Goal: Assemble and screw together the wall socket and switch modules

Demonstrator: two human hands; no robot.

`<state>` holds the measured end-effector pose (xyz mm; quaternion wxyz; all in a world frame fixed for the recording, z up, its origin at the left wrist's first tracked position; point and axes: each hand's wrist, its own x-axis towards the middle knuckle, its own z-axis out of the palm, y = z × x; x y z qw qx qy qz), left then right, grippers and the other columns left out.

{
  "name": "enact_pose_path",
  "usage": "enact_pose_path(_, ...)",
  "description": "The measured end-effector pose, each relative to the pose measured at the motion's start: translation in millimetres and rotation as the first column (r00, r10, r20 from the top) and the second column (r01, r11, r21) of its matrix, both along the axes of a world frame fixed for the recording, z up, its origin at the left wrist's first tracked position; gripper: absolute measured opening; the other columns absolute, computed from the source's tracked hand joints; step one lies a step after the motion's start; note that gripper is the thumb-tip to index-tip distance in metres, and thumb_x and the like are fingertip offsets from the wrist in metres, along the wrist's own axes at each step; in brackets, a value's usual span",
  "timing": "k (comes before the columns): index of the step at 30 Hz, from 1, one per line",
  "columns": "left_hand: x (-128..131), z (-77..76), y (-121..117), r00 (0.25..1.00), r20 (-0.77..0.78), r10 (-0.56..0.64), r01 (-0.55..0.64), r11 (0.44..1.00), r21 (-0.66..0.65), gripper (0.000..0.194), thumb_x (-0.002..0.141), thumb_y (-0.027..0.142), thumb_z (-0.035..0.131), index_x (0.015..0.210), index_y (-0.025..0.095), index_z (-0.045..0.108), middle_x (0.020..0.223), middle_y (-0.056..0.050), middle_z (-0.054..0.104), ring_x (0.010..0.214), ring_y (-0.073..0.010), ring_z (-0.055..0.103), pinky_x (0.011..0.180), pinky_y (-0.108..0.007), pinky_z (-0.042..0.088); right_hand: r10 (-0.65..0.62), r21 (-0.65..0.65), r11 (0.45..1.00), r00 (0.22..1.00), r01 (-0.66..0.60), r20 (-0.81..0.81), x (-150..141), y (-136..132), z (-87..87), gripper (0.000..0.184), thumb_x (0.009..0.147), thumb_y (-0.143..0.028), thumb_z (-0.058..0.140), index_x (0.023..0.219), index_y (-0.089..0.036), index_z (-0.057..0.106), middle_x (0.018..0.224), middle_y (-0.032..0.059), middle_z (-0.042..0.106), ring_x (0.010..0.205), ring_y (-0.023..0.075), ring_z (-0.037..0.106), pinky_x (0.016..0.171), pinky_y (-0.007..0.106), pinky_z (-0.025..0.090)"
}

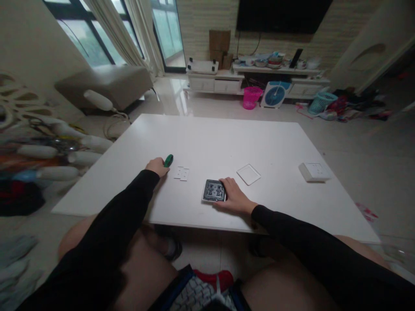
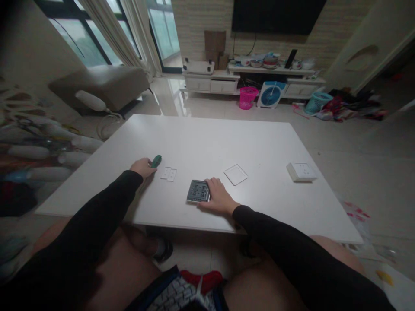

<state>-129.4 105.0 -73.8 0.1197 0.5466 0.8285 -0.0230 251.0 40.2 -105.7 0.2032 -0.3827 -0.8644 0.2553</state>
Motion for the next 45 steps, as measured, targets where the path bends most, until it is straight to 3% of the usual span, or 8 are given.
enact_pose_path(14, 6.6, 7.6, -0.5, 0.987, 0.013, -0.158, 0.156, 0.985, 0.079, 0.061, 0.082, 0.03, 0.069, 0.134, 0.003, 0.054, 0.124, -0.028, 0.066, 0.113, -0.0416, 0.067, 0.093, -0.049, 0.055, -0.001, 0.031, 1.0, 1.0, 0.001, 0.001, 0.7, 1.9, -5.9, 0.083, 0.072, -0.054, 0.085, 0.137, -0.023, 0.044, 0.124, 0.0129, 0.055, 0.113, 0.0324, 0.05, 0.1, 0.054, 0.048)
enact_pose_path(19, 29.1, 10.6, -5.6, 0.87, 0.039, -0.491, 0.477, 0.859, 0.187, 0.05, 0.086, 0.035, 0.067, 0.132, 0.017, 0.058, 0.135, -0.014, 0.062, 0.132, -0.0298, 0.055, 0.114, -0.041, 0.042, 0.003, 0.019, 1.0, 1.0, -0.003, 0.007, 0.7, 0.7, -3.4, 0.081, 0.073, -0.049, 0.084, 0.137, -0.021, 0.044, 0.124, 0.0133, 0.055, 0.112, 0.0327, 0.05, 0.101, 0.054, 0.047)
enact_pose_path(24, 44.1, 1.6, -9.8, 0.735, 0.101, -0.671, 0.658, 0.741, 0.135, 0.064, 0.061, 0.034, 0.089, 0.12, 0.019, 0.068, 0.128, -0.012, 0.069, 0.125, -0.0321, 0.059, 0.111, -0.041, 0.043, 0.004, 0.03, 1.0, 1.0, -0.004, 0.012, 1.5, 1.5, -6.2, 0.082, 0.074, -0.048, 0.084, 0.139, -0.021, 0.043, 0.124, 0.0139, 0.055, 0.112, 0.0333, 0.05, 0.101, 0.055, 0.047)
enact_pose_path(31, 48.4, -5.2, -8.1, 0.733, 0.082, -0.676, 0.668, 0.737, 0.1, 0.05, 0.067, 0.029, 0.085, 0.114, 0.021, 0.069, 0.115, -0.012, 0.075, 0.115, -0.035, 0.063, 0.098, -0.044, 0.047, 0.003, 0.051, 0.999, 1.0, -0.003, 0.013, 3.7, 2.0, -11.0, 0.084, 0.073, -0.048, 0.084, 0.141, -0.022, 0.042, 0.125, 0.0136, 0.054, 0.113, 0.0332, 0.051, 0.101, 0.055, 0.048)
enact_pose_path(36, 58.7, 7.2, -12.1, 0.715, 0.09, -0.693, 0.679, 0.719, 0.147, 0.053, 0.069, 0.032, 0.086, 0.117, 0.02, 0.066, 0.118, -0.012, 0.072, 0.116, -0.035, 0.063, 0.101, -0.048, 0.045, 0.001, 0.053, 0.999, 1.0, -0.001, 0.015, 3.9, 2.8, -11.1, 0.084, 0.074, -0.049, 0.083, 0.142, -0.023, 0.042, 0.124, 0.0132, 0.054, 0.114, 0.0335, 0.051, 0.1, 0.054, 0.049)
enact_pose_path(39, 67.1, 21.8, -21.9, 0.632, 0.157, -0.759, 0.719, 0.649, 0.249, 0.049, 0.073, 0.032, 0.084, 0.116, 0.02, 0.063, 0.12, -0.009, 0.07, 0.116, -0.0291, 0.063, 0.103, -0.044, 0.047, 0.002, 0.05, 0.999, 1.0, -0.003, 0.014, 3.2, 2.7, -10.0, 0.083, 0.075, -0.05, 0.083, 0.142, -0.023, 0.042, 0.124, 0.0132, 0.055, 0.115, 0.0338, 0.051, 0.1, 0.054, 0.049)
enact_pose_path(42, 77.6, 34.9, -35.9, 0.469, 0.266, -0.842, 0.685, 0.537, 0.492, 0.048, 0.075, 0.028, 0.082, 0.117, 0.019, 0.061, 0.116, -0.009, 0.068, 0.111, -0.0254, 0.064, 0.1, -0.041, 0.051, 0.001, 0.045, 0.999, 1.0, -0.001, 0.017, 2.3, 1.9, -8.6, 0.082, 0.075, -0.05, 0.083, 0.141, -0.021, 0.044, 0.123, 0.014, 0.055, 0.114, 0.0341, 0.051, 0.099, 0.054, 0.048)
enact_pose_path(45, 89.8, 43.1, -49.1, 0.392, 0.322, -0.862, 0.626, 0.506, 0.593, 0.056, 0.073, 0.026, 0.081, 0.124, 0.018, 0.06, 0.115, -0.009, 0.067, 0.108, -0.0248, 0.065, 0.1, -0.043, 0.054, -0.002, 0.04, 0.999, 1.0, 0.001, 0.011, 1.8, 0.8, -6.8, 0.082, 0.074, -0.049, 0.083, 0.141, -0.022, 0.043, 0.124, 0.0138, 0.055, 0.114, 0.0342, 0.05, 0.099, 0.055, 0.048)
